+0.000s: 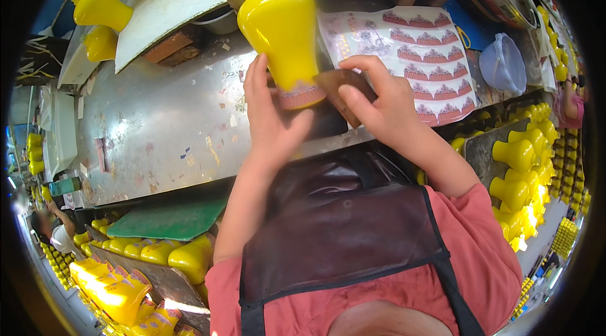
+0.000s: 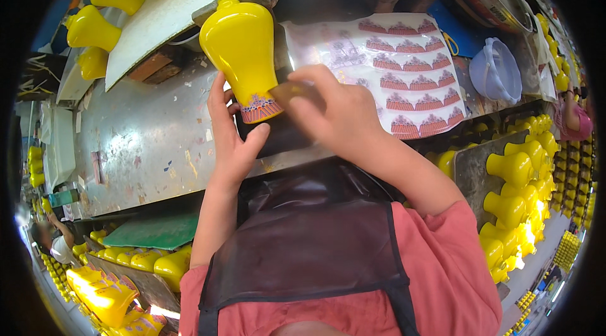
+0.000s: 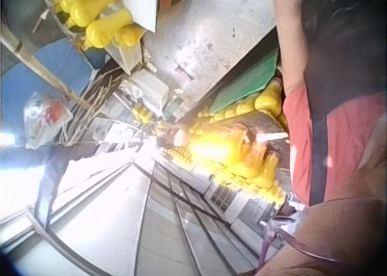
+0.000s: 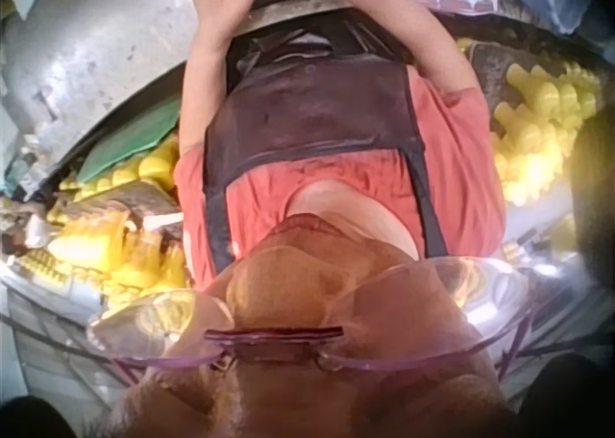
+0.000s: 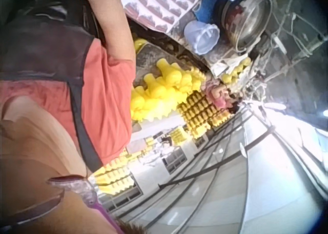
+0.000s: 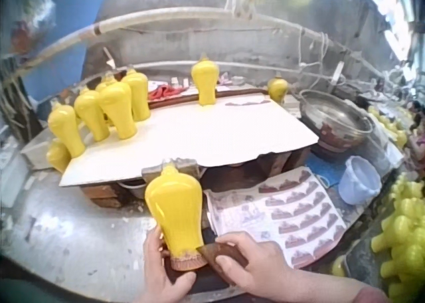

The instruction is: The person picks up yellow plastic containers and applies adhesive labels to their surfaces. They peel labels from a sheet, position them on the containers, and smooth them down by hand. The labeled containers are placed on a nearby surface.

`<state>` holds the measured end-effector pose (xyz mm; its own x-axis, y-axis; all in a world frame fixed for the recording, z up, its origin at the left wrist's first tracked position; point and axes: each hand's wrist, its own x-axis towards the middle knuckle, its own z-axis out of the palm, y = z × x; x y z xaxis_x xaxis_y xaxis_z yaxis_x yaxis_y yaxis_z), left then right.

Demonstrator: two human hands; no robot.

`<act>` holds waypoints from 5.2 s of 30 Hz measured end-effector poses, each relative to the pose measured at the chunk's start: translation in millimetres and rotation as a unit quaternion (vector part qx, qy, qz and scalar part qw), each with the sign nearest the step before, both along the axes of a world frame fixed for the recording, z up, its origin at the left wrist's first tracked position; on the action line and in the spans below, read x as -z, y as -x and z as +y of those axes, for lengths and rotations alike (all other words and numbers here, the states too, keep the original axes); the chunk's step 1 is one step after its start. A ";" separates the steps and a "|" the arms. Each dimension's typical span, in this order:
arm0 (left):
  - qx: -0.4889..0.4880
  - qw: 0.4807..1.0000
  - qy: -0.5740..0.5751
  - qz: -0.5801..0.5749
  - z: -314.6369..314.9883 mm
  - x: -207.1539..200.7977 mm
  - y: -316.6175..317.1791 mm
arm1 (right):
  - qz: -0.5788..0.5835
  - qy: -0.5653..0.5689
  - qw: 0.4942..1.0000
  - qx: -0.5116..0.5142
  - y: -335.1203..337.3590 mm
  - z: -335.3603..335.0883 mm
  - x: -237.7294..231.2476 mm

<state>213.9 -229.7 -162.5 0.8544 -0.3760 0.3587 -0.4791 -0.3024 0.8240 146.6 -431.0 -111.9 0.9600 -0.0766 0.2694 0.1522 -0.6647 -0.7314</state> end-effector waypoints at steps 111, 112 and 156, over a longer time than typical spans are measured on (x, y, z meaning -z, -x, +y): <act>-0.076 0.982 -0.126 -0.116 -15.8 -10.7 9.0 | 0.052 -0.142 0.988 0.014 10.5 10.1 20.7; -0.097 0.975 -0.154 -0.128 -18.5 -9.9 5.2 | 0.080 -0.130 0.988 -0.002 9.1 12.6 20.2; -0.037 0.992 -0.081 -0.093 -9.0 -1.7 -1.7 | -0.222 0.167 0.941 -0.192 -53.7 -4.9 -23.9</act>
